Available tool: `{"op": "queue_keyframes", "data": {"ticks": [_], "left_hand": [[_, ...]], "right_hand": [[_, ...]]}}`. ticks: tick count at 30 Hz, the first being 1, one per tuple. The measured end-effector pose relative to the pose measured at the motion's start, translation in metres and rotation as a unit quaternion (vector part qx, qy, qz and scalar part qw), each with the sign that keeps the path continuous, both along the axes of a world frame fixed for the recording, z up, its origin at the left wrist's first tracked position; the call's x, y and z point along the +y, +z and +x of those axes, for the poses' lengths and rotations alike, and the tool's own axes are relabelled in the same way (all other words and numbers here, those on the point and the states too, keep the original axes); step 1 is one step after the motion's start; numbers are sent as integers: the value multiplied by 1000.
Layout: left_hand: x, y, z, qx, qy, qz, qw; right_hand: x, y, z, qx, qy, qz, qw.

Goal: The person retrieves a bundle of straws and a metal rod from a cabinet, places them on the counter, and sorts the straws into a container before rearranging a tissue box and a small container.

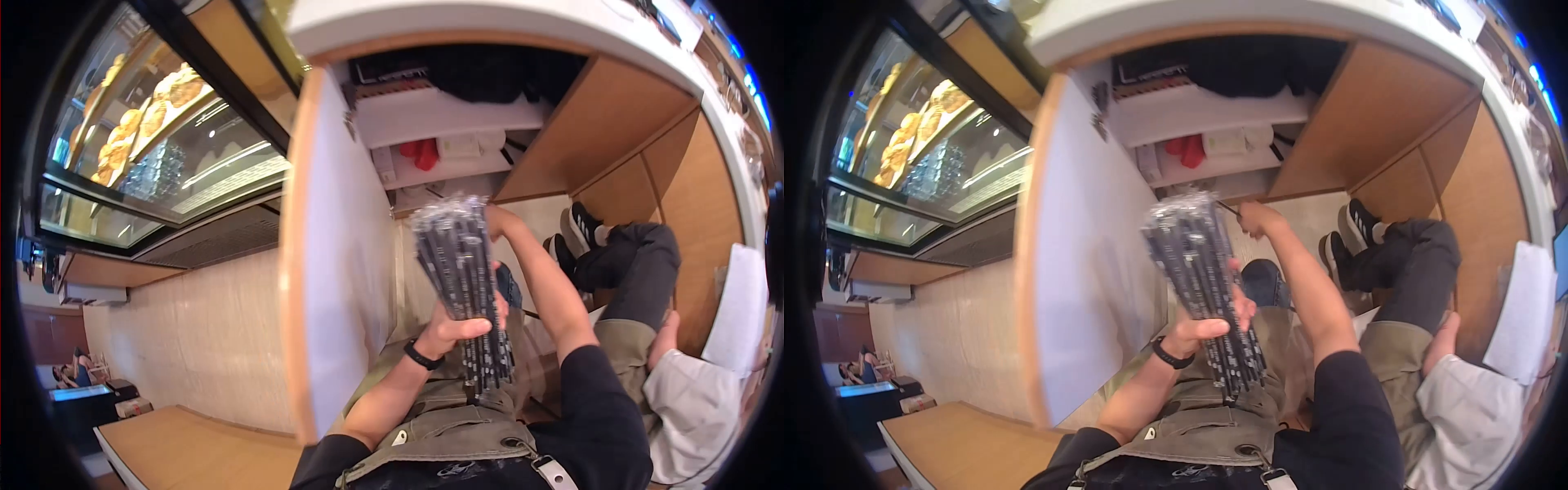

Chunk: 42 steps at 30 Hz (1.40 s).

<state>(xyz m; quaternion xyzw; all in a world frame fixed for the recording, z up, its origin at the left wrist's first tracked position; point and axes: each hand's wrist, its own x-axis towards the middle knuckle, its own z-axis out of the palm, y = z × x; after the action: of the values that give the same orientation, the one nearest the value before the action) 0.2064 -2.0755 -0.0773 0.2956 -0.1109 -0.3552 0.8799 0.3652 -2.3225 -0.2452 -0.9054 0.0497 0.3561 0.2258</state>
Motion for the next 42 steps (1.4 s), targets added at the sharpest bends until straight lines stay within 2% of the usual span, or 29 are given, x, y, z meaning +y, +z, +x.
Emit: {"op": "queue_keyframes", "data": {"ticks": [2,5,6,9,12,13,14,16,18,19,23,26,28,33,35,38,42], "left_hand": [[-11,65,-4,1,-6,-14,1000],[-27,143,-12,-21,-7,-5,1000],[5,162,12,-9,1,-28,1000],[8,251,16,13,24,-51,998],[40,345,22,16,71,-53,996],[61,368,23,14,80,-41,996],[79,387,20,11,102,-46,994],[125,407,24,-5,133,-61,989],[178,423,22,11,193,-66,979],[202,430,22,3,221,-72,973],[292,433,11,-17,322,-67,944],[342,422,0,-6,367,-72,927],[362,409,-7,-3,376,-82,923],[388,394,-20,6,401,-84,912],[389,396,-21,6,414,-84,906],[387,398,-19,-1,427,-83,901],[377,397,-7,-19,438,-80,895]], "right_hand": [[2,60,-35,58,-154,164,973],[16,159,-85,51,-264,325,907],[41,191,-92,46,-299,341,890],[75,301,-125,0,-377,394,838],[102,370,-152,-49,-382,400,831],[108,374,-159,-71,-360,396,842],[106,357,-166,-95,-268,381,880],[135,353,-171,-117,-241,288,919],[185,387,-173,-144,-189,192,952],[204,384,-174,-145,-183,199,952],[287,442,-174,-171,-208,137,953],[307,420,-179,-190,-177,48,964],[306,410,-179,-205,-142,24,968],[278,428,-171,-237,-57,-47,969],[254,428,-175,-262,-27,-53,963],[211,433,-171,-234,12,-99,967],[144,416,-161,-271,52,-131,952]]}}
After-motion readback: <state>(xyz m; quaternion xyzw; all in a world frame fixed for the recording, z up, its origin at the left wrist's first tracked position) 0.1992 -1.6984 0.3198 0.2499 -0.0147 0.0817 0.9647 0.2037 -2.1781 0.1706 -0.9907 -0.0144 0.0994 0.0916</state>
